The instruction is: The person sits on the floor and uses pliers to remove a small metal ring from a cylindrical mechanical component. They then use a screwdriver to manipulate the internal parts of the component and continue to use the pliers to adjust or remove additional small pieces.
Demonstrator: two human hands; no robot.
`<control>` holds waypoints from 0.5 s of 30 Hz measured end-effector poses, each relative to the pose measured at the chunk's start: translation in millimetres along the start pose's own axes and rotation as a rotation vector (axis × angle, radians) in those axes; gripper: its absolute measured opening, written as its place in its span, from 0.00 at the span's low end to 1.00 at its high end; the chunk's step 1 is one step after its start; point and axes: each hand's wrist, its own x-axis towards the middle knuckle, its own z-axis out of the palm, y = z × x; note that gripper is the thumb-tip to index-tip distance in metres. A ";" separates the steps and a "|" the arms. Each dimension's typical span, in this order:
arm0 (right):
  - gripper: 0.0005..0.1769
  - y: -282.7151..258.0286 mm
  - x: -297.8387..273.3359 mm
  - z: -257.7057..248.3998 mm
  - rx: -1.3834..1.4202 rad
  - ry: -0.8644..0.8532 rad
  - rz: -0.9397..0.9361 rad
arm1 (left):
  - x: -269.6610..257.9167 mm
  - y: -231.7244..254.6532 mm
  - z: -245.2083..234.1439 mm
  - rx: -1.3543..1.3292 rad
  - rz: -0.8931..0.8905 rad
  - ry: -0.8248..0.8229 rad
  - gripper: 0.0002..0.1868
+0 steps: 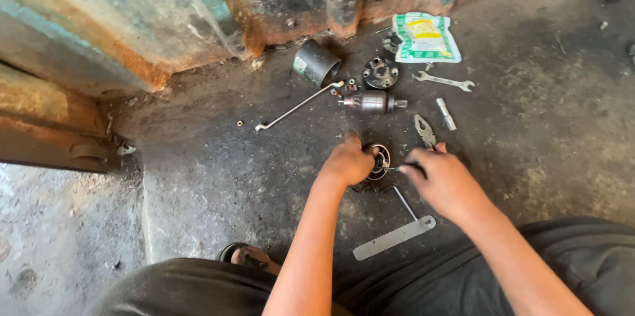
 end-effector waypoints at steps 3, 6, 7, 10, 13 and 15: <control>0.10 -5.0 -8.6 8.6 -0.181 0.113 -0.136 | -4.7 1.8 6.6 -0.028 0.020 0.071 0.29; 0.14 -18.9 -4.1 6.7 -0.282 0.093 -0.023 | -13.7 17.2 4.8 -0.060 0.106 0.236 0.18; 0.15 -21.9 -1.9 2.0 -0.296 0.080 0.029 | -18.2 23.5 3.7 -0.109 0.143 0.295 0.16; 0.17 -25.2 3.0 -13.7 -0.263 0.068 0.213 | -31.7 41.9 -0.2 -0.258 0.243 0.431 0.12; 0.17 -26.5 -0.1 -16.3 -0.221 0.150 0.174 | -41.5 51.6 -6.8 -0.369 0.286 0.462 0.11; 0.18 -24.4 -1.8 -14.8 -0.194 0.197 0.157 | -45.3 54.5 -8.0 -0.401 0.284 0.450 0.11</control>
